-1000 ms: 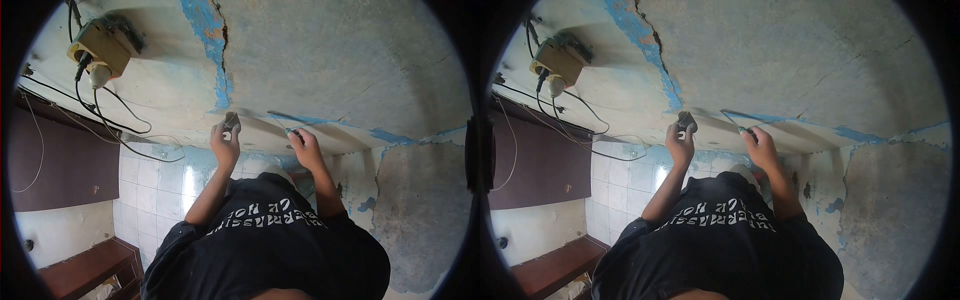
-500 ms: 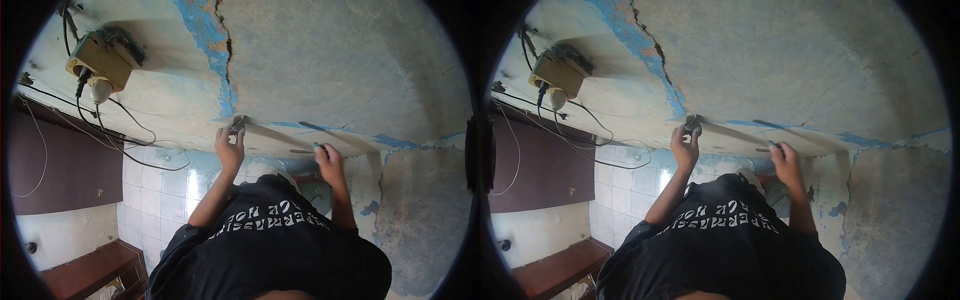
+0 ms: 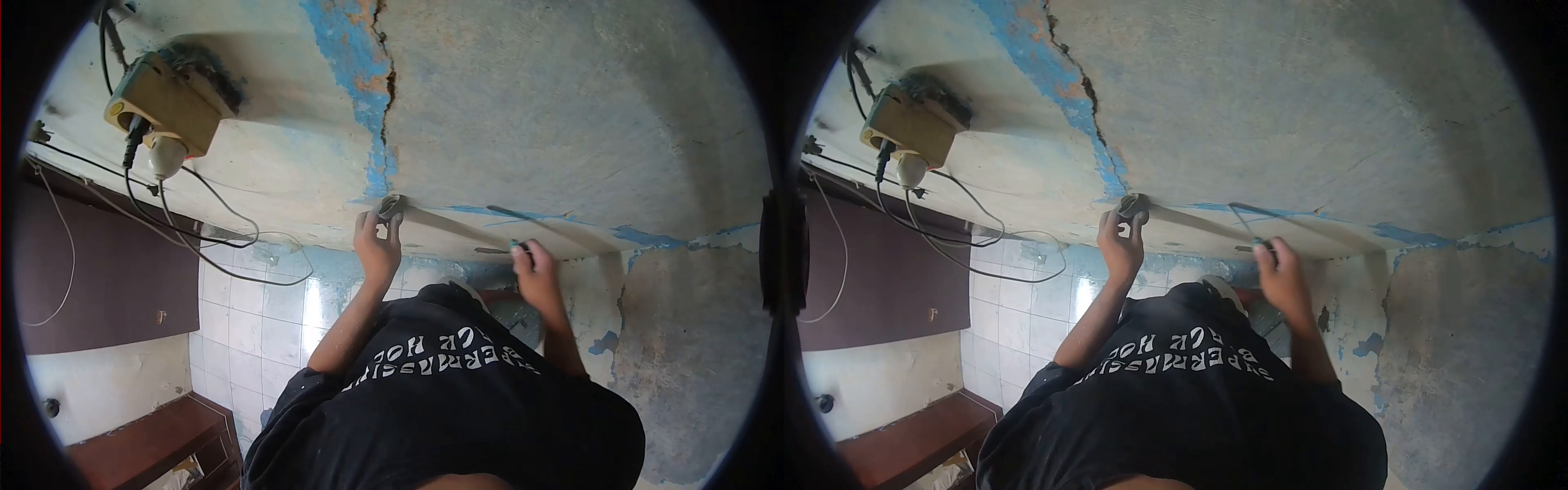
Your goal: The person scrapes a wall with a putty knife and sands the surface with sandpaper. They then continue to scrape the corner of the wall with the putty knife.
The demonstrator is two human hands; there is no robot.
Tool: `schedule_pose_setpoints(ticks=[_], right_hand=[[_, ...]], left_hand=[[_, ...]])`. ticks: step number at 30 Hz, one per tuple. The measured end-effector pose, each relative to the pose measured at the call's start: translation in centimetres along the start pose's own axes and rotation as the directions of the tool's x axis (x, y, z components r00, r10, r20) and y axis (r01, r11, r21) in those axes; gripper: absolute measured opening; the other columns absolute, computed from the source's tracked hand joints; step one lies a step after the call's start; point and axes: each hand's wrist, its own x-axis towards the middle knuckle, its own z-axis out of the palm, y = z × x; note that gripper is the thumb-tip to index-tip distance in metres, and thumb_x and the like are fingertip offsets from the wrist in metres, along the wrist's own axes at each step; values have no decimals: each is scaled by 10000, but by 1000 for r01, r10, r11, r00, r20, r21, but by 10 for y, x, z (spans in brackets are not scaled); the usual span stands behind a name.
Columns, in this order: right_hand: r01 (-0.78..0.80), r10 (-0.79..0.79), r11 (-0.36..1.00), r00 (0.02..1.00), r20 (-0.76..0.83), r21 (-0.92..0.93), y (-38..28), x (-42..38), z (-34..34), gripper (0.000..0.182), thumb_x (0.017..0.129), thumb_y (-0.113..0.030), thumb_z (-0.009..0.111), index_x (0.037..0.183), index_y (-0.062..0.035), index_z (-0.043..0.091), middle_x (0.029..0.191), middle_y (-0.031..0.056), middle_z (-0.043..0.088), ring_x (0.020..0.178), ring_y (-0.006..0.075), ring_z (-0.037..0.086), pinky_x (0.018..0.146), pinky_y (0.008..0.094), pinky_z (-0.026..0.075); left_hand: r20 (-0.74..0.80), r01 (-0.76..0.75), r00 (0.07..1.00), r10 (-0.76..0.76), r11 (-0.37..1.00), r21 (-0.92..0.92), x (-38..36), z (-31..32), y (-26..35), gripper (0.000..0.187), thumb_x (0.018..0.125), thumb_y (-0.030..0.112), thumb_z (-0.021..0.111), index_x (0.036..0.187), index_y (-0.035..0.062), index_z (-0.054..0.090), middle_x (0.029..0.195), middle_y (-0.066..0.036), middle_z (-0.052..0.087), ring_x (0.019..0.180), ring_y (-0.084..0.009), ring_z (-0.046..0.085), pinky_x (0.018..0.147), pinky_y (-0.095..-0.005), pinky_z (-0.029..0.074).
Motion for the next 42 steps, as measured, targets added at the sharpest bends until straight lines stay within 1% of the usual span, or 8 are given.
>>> schedule_pose_setpoints(ticks=[3,17,21,25,28,32,39,42], right_hand=[[56,-68,992,993,-99,-117,9,-3,23,256,1018,-229,578,853,-35,547,699,-35,510,624,60,451,558,253,379],[-136,152,947,988,-35,291,19,-9,-22,295,1006,-265,591,885,4,592,681,26,536,636,112,465,609,322,426],[132,-135,988,990,-33,-81,-3,6,1,272,1000,-257,606,896,-6,624,702,-11,538,644,81,480,597,262,418],[10,-10,996,1000,-4,86,12,3,3,253,1013,-245,595,894,-23,613,707,-31,503,668,62,484,589,257,411],[-170,181,969,982,-45,182,15,-3,-24,317,983,-288,620,932,24,624,739,96,603,666,134,526,641,333,462],[87,-86,996,996,22,-13,10,18,19,320,983,-297,623,938,19,628,734,97,596,665,164,518,650,335,463],[-110,113,981,994,-8,160,12,7,-6,291,974,-276,639,917,9,645,687,59,595,651,144,527,618,326,452],[65,-65,997,998,2,39,1,18,43,275,999,-258,614,902,-1,618,697,-24,531,637,77,467,581,268,404]], left_hand=[[-25,29,999,-29,999,-38,-2,7,1,259,853,71,760,1090,10,675,876,-131,627,770,-290,607,664,-380,477],[-77,15,997,-16,1000,-20,-7,14,-6,233,866,113,762,1036,-3,653,850,-129,606,760,-297,615,641,-384,485],[-68,13,998,-14,1000,-12,-5,14,-4,225,863,116,766,1014,-2,650,843,-127,605,760,-297,615,643,-388,485],[-78,31,996,-33,999,-27,-8,14,-3,200,860,116,766,970,2,644,838,-124,605,760,-293,616,647,-391,484],[-80,19,997,-20,1000,-17,-7,12,-1,188,861,113,765,923,0,628,833,-125,604,758,-295,619,645,-394,483],[-64,32,997,-33,999,-13,-7,14,-5,181,856,105,768,950,6,649,835,-122,610,757,-290,625,648,-389,482],[-56,20,998,-20,1000,4,-3,4,-4,259,852,101,770,1093,42,695,851,-112,627,762,-262,622,665,-378,473],[-40,31,999,-31,1000,-2,-5,9,-5,270,851,97,771,1108,56,700,857,-110,628,765,-256,622,669,-369,471]])
